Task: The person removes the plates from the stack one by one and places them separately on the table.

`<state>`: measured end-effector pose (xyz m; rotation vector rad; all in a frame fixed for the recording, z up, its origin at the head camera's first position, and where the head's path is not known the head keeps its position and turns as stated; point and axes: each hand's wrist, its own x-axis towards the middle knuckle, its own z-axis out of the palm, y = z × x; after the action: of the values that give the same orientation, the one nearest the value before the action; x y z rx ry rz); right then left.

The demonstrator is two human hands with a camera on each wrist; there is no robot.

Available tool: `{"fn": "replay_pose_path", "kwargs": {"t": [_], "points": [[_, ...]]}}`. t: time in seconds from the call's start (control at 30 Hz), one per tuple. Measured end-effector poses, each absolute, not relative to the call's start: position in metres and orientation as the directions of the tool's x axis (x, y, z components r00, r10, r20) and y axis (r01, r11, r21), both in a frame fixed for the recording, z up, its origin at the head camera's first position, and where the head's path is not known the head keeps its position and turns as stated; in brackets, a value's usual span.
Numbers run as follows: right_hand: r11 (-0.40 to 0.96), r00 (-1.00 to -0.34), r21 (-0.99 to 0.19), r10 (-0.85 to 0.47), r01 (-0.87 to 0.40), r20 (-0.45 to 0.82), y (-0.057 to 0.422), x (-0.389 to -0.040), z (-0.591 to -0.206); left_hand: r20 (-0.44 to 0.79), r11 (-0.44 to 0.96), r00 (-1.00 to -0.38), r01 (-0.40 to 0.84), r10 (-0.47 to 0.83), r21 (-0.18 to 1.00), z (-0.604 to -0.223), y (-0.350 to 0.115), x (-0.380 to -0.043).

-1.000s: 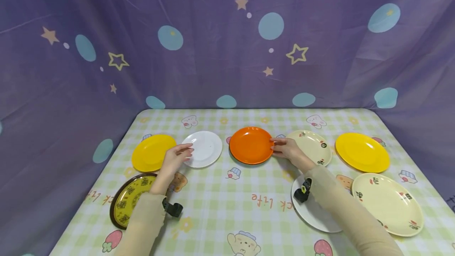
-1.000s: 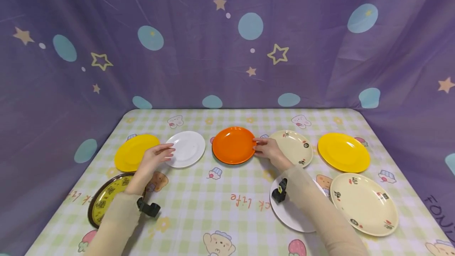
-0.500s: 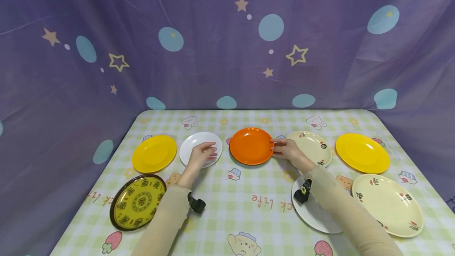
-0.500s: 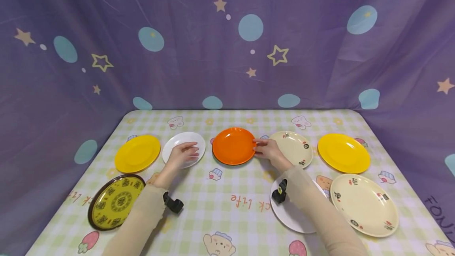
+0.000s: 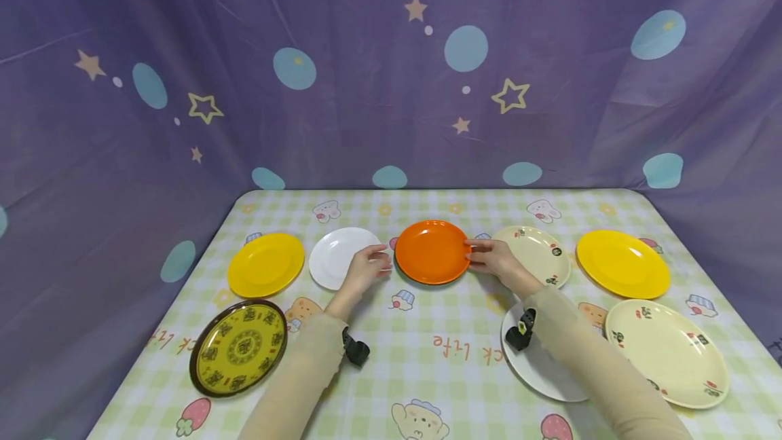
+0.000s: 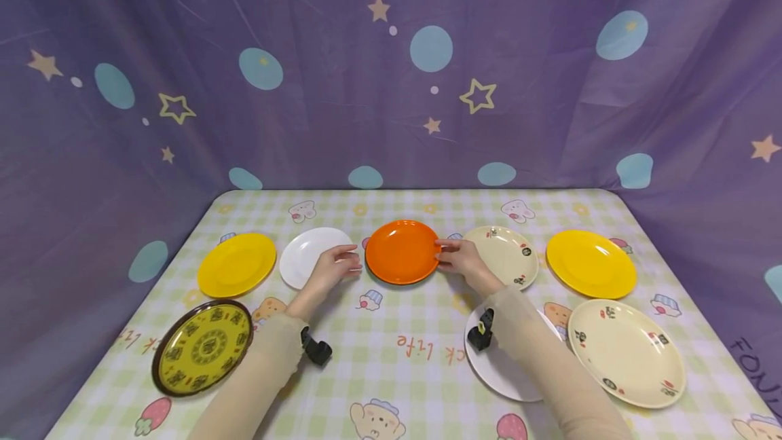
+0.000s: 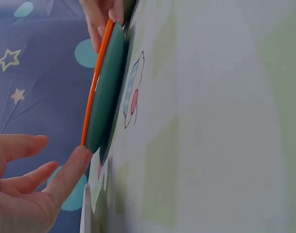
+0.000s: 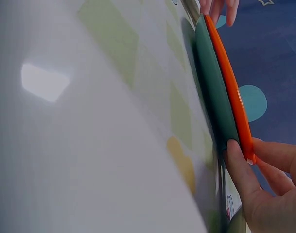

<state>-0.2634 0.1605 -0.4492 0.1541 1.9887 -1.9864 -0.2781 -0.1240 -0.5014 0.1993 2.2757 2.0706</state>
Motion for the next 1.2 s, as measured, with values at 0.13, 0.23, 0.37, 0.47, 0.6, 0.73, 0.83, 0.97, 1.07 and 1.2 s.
{"fn": "replay_pose_path", "kwargs": {"t": [0.13,0.23,0.37,0.47,0.6,0.73,0.83,0.97,1.07,1.2], "points": [[0.025,-0.941,-0.952,-0.146,0.305,-0.306,0.161,-0.263,-0.449,0.042,0.120,-0.988,0.060,0.151,0.991,-0.551,-0.126,-0.312],[0.027,-0.942,-0.953,-0.146,0.301,-0.302,0.161,-0.262,-0.448,0.023,0.166,-0.991,0.045,0.133,0.985,-0.537,-0.118,-0.304],[0.024,-0.944,-0.956,-0.151,0.293,-0.293,0.161,-0.262,-0.449,-0.065,0.253,-0.995,-0.045,0.073,0.967,-0.472,-0.098,-0.265],[0.014,-0.945,-0.956,-0.149,0.292,-0.291,0.161,-0.262,-0.449,-0.123,0.301,-0.992,-0.108,0.033,0.948,-0.445,-0.088,-0.249],[0.015,-0.944,-0.954,-0.145,0.298,-0.297,0.161,-0.262,-0.449,-0.136,0.340,-0.991,-0.122,0.018,0.932,-0.446,-0.085,-0.252],[0.013,-0.942,-0.952,-0.140,0.306,-0.305,0.160,-0.263,-0.449,-0.148,0.363,-0.989,-0.135,0.009,0.922,-0.445,-0.083,-0.255],[0.009,-0.942,-0.952,-0.144,0.306,-0.304,0.160,-0.263,-0.449,-0.147,0.371,-0.989,-0.136,0.002,0.919,-0.446,-0.082,-0.256],[0.010,-0.942,-0.952,-0.138,0.306,-0.305,0.160,-0.263,-0.449,-0.128,0.384,-0.992,-0.121,-0.007,0.915,-0.447,-0.081,-0.258],[0.017,-0.944,-0.953,-0.133,0.304,-0.304,0.161,-0.262,-0.450,-0.109,0.394,-0.994,-0.105,-0.013,0.913,-0.449,-0.081,-0.259],[0.026,-0.945,-0.954,-0.134,0.297,-0.298,0.161,-0.262,-0.450,-0.098,0.408,-0.995,-0.098,-0.022,0.908,-0.450,-0.081,-0.260]]}}
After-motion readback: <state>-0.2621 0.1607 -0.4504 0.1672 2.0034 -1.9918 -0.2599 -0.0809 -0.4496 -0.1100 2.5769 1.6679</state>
